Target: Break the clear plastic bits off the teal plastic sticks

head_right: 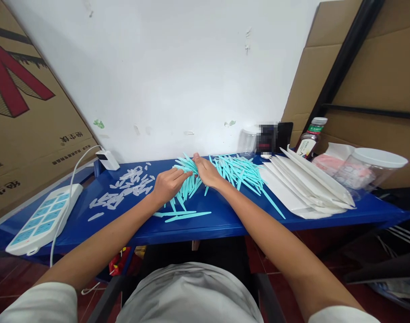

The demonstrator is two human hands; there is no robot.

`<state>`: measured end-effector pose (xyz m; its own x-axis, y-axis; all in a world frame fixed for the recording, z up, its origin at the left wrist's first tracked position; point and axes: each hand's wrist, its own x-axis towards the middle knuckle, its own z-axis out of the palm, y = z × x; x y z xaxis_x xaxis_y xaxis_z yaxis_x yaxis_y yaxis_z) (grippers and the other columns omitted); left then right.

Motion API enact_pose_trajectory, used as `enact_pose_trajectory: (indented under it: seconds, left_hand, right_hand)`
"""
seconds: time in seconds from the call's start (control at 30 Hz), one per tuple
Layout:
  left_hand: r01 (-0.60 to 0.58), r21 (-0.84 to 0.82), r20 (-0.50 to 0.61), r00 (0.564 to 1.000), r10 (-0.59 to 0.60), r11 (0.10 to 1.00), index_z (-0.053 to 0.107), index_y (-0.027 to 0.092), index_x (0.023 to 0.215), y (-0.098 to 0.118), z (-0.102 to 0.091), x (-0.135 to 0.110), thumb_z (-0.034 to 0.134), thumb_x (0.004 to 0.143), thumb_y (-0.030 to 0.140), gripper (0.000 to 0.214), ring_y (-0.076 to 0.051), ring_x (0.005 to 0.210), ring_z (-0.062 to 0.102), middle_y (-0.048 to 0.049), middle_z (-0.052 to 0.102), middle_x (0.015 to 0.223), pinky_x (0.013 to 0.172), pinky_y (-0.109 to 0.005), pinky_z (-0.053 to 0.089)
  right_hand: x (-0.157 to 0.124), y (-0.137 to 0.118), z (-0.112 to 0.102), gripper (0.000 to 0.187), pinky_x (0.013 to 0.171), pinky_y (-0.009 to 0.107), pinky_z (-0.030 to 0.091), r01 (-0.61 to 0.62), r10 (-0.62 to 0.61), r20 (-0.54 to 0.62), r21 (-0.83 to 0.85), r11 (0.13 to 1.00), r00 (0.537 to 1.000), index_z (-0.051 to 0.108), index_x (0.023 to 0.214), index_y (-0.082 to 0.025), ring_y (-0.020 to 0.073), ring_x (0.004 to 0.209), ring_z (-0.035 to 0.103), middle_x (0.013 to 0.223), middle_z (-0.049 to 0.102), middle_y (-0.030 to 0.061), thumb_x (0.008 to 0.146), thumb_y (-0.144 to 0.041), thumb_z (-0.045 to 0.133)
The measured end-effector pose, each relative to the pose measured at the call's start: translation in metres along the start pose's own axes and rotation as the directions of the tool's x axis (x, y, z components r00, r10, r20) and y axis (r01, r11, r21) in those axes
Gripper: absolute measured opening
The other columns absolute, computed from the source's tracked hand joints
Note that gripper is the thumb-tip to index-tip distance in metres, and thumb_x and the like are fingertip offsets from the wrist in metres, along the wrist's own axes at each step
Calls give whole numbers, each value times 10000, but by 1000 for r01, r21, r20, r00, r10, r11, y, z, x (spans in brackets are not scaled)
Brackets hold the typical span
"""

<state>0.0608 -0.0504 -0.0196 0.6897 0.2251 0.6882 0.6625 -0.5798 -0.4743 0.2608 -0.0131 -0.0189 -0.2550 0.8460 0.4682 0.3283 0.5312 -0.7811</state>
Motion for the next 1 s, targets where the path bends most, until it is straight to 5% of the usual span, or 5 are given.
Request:
enact_pose_trajectory:
  seconds: [0.23,0.43,0.77,1.0]
  left_hand:
    - [120,-102,74,991,-113,988,733,228,1096,0,2,-1,425,1058,174,315,-175,708,576,-45,659,746,608,-300,393]
    - [157,-104,102,984,-147,982,741,226,1086,-2,1,-2,423,1057,198,321,-178,722,582,-59,663,754,619,-290,398]
    - [164,-91,80,984,-156,982,747,219,1094,-2,2,-2,445,1056,194,306,-172,702,578,-48,664,733,600,-288,363]
    - [166,-88,70,985,-160,982,735,212,1095,-4,1,-3,433,1062,200,304,-172,711,594,-51,680,743,580,-294,359]
  right_hand:
    - [1,0,1,560,669,314,447,84,-83,43,-21,996,996,462,786,-229,190,715,571,743,558,9,1007,-725,327]
    - [3,4,1,430,712,307,444,138,-139,100,15,990,985,577,940,-204,182,767,568,828,611,12,1002,-617,472]
    - [1,-1,0,385,707,305,379,205,-203,38,-77,976,978,557,889,-204,178,751,515,830,593,11,1011,-564,497]
    - [2,1,0,411,718,317,412,142,-149,-70,-97,985,986,530,885,-222,194,746,569,795,627,15,1002,-614,489]
